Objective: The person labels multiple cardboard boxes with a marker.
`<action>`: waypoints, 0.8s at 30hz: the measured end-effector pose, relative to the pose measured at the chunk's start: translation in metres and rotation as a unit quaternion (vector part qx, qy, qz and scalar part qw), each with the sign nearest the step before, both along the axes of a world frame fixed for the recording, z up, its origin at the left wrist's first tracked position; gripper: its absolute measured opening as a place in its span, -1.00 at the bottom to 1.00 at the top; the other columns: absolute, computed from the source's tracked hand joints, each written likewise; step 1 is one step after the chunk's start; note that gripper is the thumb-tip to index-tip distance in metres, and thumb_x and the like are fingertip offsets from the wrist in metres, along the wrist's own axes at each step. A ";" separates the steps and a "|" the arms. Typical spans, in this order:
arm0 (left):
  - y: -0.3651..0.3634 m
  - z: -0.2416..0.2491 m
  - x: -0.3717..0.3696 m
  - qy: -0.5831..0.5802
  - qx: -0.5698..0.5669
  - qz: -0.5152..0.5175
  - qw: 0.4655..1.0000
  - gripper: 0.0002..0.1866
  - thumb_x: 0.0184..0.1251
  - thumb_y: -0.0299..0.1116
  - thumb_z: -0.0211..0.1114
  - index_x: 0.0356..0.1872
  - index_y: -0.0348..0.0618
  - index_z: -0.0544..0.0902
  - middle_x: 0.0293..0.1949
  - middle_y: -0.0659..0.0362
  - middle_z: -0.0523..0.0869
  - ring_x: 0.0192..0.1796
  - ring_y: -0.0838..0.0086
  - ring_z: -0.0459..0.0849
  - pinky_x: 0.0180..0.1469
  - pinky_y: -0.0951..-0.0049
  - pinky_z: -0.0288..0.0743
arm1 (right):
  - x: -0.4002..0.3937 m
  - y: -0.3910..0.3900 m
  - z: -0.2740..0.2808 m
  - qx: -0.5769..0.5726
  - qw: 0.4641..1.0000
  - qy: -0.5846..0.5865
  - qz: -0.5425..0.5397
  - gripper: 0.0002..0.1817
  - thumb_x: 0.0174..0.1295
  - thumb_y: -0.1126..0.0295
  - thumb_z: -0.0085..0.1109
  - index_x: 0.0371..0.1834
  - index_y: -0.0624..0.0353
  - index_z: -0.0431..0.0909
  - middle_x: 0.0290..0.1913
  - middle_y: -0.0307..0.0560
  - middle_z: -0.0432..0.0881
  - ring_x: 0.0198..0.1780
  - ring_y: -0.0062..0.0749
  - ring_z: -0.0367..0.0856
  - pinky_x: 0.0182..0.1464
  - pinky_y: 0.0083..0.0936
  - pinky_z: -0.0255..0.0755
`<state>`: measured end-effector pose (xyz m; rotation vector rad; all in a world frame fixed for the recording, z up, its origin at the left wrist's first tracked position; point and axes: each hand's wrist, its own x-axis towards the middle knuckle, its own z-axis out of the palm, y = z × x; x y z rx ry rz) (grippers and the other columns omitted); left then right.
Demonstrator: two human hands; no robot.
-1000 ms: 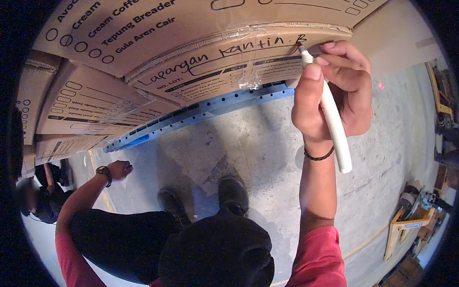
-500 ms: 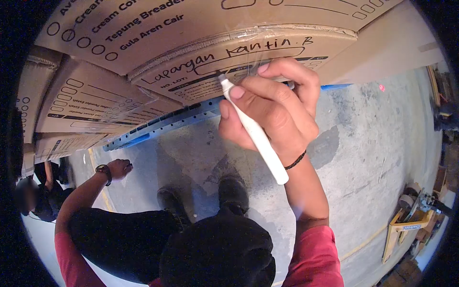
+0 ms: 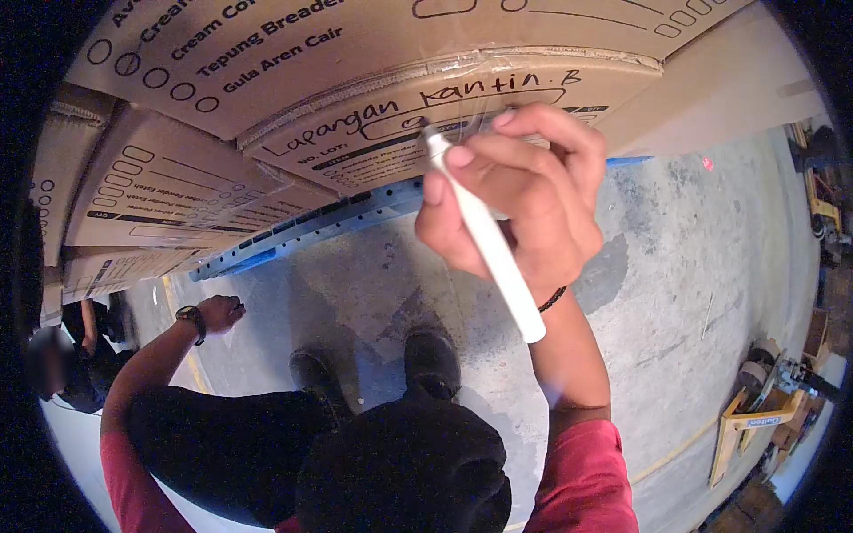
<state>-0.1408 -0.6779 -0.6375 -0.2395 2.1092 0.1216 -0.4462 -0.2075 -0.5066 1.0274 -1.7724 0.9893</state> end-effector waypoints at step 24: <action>0.002 0.007 -0.002 -0.011 0.006 0.007 1.000 -0.51 0.69 0.04 0.04 -0.03 -0.25 0.67 -0.10 -0.22 0.81 0.06 -0.18 0.77 0.14 -0.14 0.62 | -0.008 0.013 -0.005 -0.054 0.998 -0.027 0.016 -0.80 0.40 0.48 0.37 -0.13 0.31 0.51 -0.17 0.15 0.72 0.11 -0.01 0.67 0.16 -0.15 0.69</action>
